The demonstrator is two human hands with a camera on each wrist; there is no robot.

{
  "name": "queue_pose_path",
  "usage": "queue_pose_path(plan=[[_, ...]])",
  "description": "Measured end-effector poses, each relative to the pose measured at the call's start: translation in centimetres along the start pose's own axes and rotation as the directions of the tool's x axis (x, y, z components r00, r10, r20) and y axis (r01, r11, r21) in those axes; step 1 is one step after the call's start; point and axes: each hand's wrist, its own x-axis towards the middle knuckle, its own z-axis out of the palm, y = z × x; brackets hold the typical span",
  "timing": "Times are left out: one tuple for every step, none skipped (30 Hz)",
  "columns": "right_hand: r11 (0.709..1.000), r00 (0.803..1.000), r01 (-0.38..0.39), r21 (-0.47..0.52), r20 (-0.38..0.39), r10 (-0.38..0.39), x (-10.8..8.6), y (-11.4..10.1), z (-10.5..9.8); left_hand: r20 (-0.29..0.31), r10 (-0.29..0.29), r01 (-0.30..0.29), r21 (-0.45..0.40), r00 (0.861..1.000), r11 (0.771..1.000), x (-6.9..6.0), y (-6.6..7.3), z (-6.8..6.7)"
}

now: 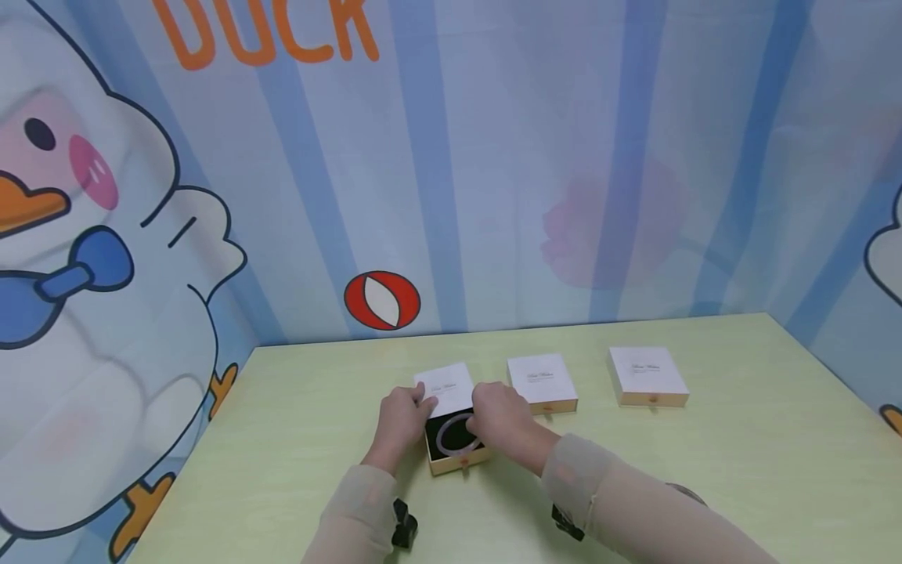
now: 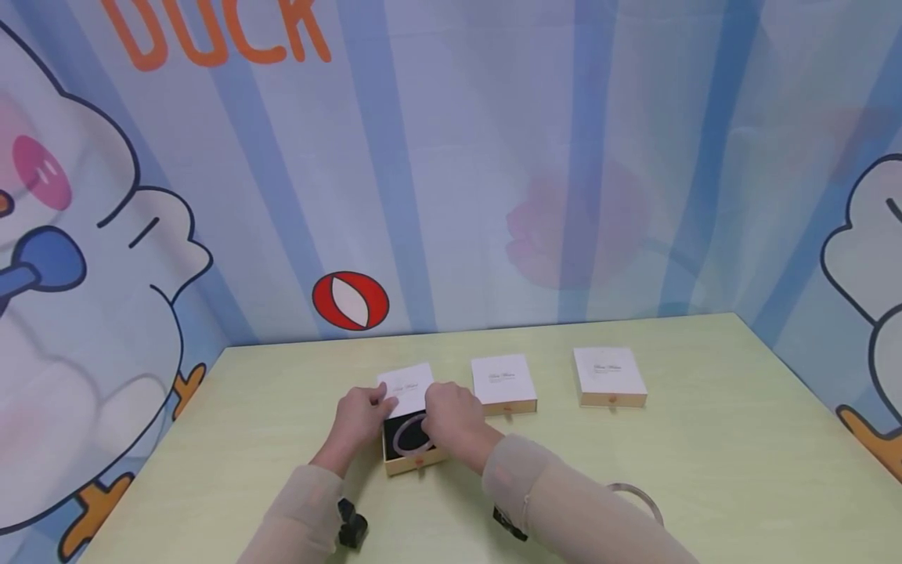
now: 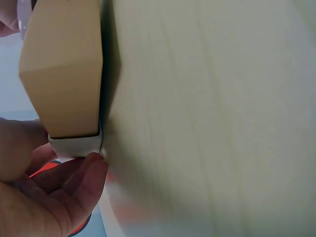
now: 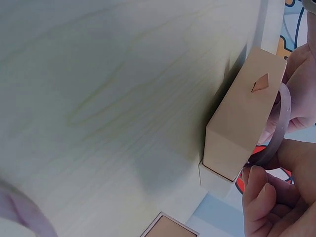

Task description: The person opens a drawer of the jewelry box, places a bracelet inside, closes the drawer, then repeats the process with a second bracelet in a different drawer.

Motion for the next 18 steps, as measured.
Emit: queue_pose_path(plan=[[1.000, 1.000, 0.002, 0.000, -0.002, -0.002, -0.02, -0.02, 0.00, -0.001, 0.003, -0.003, 0.000, 1.000, 1.000, 0.00, 0.00, 0.00], [1.000, 1.000, 0.004, -0.002, -0.004, -0.004, -0.02, -0.03, 0.02, -0.003, 0.005, -0.005, 0.000, 1.000, 1.000, 0.00, -0.01, 0.00], [1.000, 1.000, 0.005, -0.003, -0.005, -0.005, -0.03, -0.04, 0.02, -0.004, 0.013, -0.013, 0.002, 1.000, 1.000, -0.01, -0.02, -0.01], [1.000, 1.000, 0.007, -0.005, -0.007, -0.007, -0.05, -0.05, 0.02, -0.006, 0.015, -0.015, 0.000, 1.000, 1.000, -0.03, -0.02, 0.00], [1.000, 1.000, 0.008, -0.008, -0.009, -0.008, -0.06, -0.06, 0.01, -0.008, 0.017, -0.017, -0.002, 1.000, 1.000, -0.05, -0.03, 0.00], [1.000, 1.000, 0.009, -0.011, -0.011, -0.010, -0.07, -0.06, 0.02, -0.008, 0.019, -0.019, -0.002, 1.000, 1.000, -0.08, -0.02, -0.01], [1.000, 1.000, 0.011, -0.014, -0.013, -0.011, -0.07, -0.07, 0.02, -0.009, 0.024, -0.024, -0.001, 1.000, 1.000, -0.09, -0.01, -0.03], [1.000, 1.000, 0.012, -0.018, -0.014, -0.012, -0.06, -0.07, 0.03, -0.009, 0.026, -0.026, -0.001, 1.000, 1.000, -0.12, 0.01, -0.06], [1.000, 1.000, 0.012, -0.020, -0.014, -0.012, -0.05, -0.07, 0.04, -0.009, 0.028, -0.028, 0.002, 1.000, 1.000, -0.15, 0.03, -0.07], [1.000, 1.000, 0.012, -0.023, -0.013, -0.012, -0.02, -0.05, 0.07, -0.008, 0.025, -0.025, 0.001, 1.000, 1.000, -0.16, 0.03, -0.07], [1.000, 1.000, 0.012, -0.025, -0.013, -0.012, 0.01, -0.05, 0.10, -0.007, 0.026, -0.026, 0.004, 1.000, 1.000, -0.19, 0.05, -0.11], [1.000, 1.000, 0.011, -0.026, -0.012, -0.012, 0.02, -0.05, 0.12, -0.007, 0.028, -0.028, 0.008, 1.000, 1.000, -0.22, 0.09, -0.14], [1.000, 1.000, 0.012, -0.026, -0.011, -0.013, 0.03, -0.05, 0.13, -0.007, 0.027, -0.027, 0.009, 1.000, 1.000, -0.20, 0.09, -0.14], [1.000, 1.000, 0.012, -0.025, -0.010, -0.012, 0.06, -0.05, 0.17, -0.006, 0.025, -0.025, 0.010, 1.000, 1.000, -0.21, 0.10, -0.13], [1.000, 1.000, 0.012, -0.024, -0.009, -0.012, 0.08, -0.06, 0.19, -0.006, 0.024, -0.024, 0.011, 1.000, 1.000, -0.20, 0.10, -0.13], [1.000, 1.000, 0.013, -0.023, -0.010, -0.013, 0.08, -0.08, 0.19, -0.007, 0.023, -0.023, 0.010, 1.000, 1.000, -0.17, 0.08, -0.11], [1.000, 1.000, 0.013, -0.023, -0.011, -0.013, 0.10, -0.09, 0.21, -0.006, 0.019, -0.019, 0.007, 1.000, 1.000, -0.16, 0.09, -0.10], [1.000, 1.000, 0.013, -0.022, -0.011, -0.014, 0.11, -0.10, 0.22, -0.006, 0.018, -0.018, 0.007, 1.000, 1.000, -0.12, 0.08, -0.07]])
